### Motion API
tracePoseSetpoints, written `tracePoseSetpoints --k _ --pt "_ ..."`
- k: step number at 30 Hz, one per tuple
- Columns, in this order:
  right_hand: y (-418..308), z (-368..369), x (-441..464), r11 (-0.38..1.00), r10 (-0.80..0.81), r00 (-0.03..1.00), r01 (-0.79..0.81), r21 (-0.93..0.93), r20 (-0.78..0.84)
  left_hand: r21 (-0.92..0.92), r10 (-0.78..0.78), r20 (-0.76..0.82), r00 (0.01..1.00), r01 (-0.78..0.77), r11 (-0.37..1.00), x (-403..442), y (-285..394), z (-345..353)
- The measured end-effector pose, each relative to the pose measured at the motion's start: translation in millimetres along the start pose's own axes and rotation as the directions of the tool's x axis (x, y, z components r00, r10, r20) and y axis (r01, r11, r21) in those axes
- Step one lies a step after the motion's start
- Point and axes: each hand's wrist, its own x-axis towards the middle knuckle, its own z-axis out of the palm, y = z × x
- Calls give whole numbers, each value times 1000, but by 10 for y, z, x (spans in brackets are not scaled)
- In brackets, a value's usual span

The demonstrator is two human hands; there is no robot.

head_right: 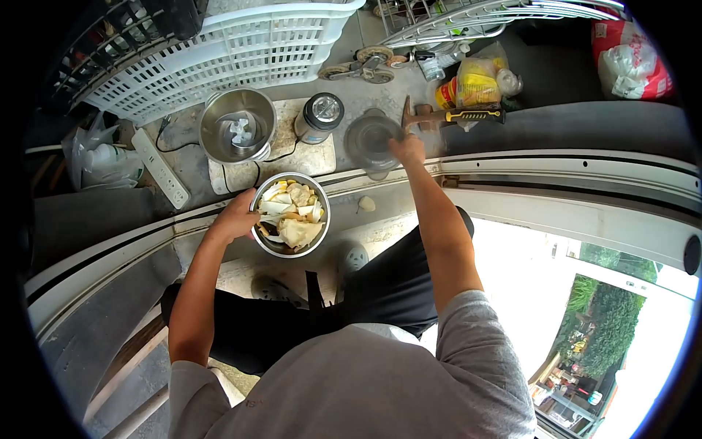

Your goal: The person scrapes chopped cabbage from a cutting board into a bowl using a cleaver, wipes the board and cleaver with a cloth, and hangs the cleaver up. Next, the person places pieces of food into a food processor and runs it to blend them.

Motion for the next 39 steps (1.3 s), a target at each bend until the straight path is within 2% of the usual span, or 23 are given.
tracePoseSetpoints --k 2,5,7,9,11,13,14,15,17,18,19,21,23,24,25,27,29,31,33,35,36,37,39 --pt "11 115 -100 999 1 998 1 34 -55 1 44 -29 999 -44 999 -72 92 16" --pt "92 135 -450 968 -198 934 235 93 -298 -64 33 19 999 -32 997 -124 142 -29" --pt "31 29 -842 974 -210 973 199 105 101 -122 43 28 999 -39 992 -130 125 -52" --pt "-6 95 -1300 927 -368 864 372 56 343 -161 45 39 998 -38 986 -162 157 -74" --pt "-31 399 -1534 905 -416 833 419 75 366 -174 42 43 998 -34 984 -220 297 -123" --pt "-72 753 -1600 887 -382 835 452 -97 396 -236 54 79 995 -34 971 -289 411 -178" --pt "-83 914 -1614 905 -353 875 409 -117 330 -258 77 61 995 -59 964 -350 516 -188" --pt "-33 1035 -1592 882 -379 875 440 -169 301 -283 100 44 994 -83 956 -406 601 -187" --pt "80 1171 -1603 901 -407 897 425 -84 171 -342 123 8 992 -113 933 -560 804 -199" --pt "141 1214 -1543 862 -446 860 488 -140 248 -370 135 -8 991 -128 920 -604 837 -216" --pt "145 1175 -1595 916 -391 891 402 -3 231 -387 148 -29 989 -148 910 -618 808 -245" --pt "169 1194 -1586 852 -495 792 523 24 358 -411 180 -69 981 -192 891 -649 766 -314" --pt "-108 662 -1678 778 -618 634 578 246 464 -455 175 -165 971 -232 860 -753 820 -406" --pt "-355 298 -1705 800 -584 618 547 245 526 -473 184 -222 957 -271 838 -774 793 -471" --pt "-539 19 -1745 825 -534 637 247 509 556 -486 192 -279 941 -311 816 -791 764 -543" --pt "-871 -293 -1646 714 -549 665 59 697 507 -498 176 -375 910 -358 790 -802 739 -691" --pt "-1285 -580 -1544 562 -597 737 103 821 317 -484 152 -542 826 -455 747 -818 740 -781" --pt "-1714 -696 -1440 362 -641 761 181 914 103 -463 132 -644 753 -522 716 -772 682 -894" --pt "-2068 -667 -1227 396 -673 740 375 838 -13 -393 92 -750 655 -555 733 -746 686 -951" --pt "-2432 -816 -1323 404 -658 752 403 821 -45 -308 110 -820 562 -594 743 -690 682 -977" --pt "-2551 -672 -1232 414 -671 731 509 755 -124 -262 119 -851 511 -611 747 -639 653 -1006" --pt "-2644 -517 -1129 403 -698 701 554 728 -147 -190 145 -865 481 -581 792 -524 550 -1054" --pt "-2756 -600 -1239 475 -752 644 677 562 -140 -133 140 -897 420 -557 820 -504 678 -1006"
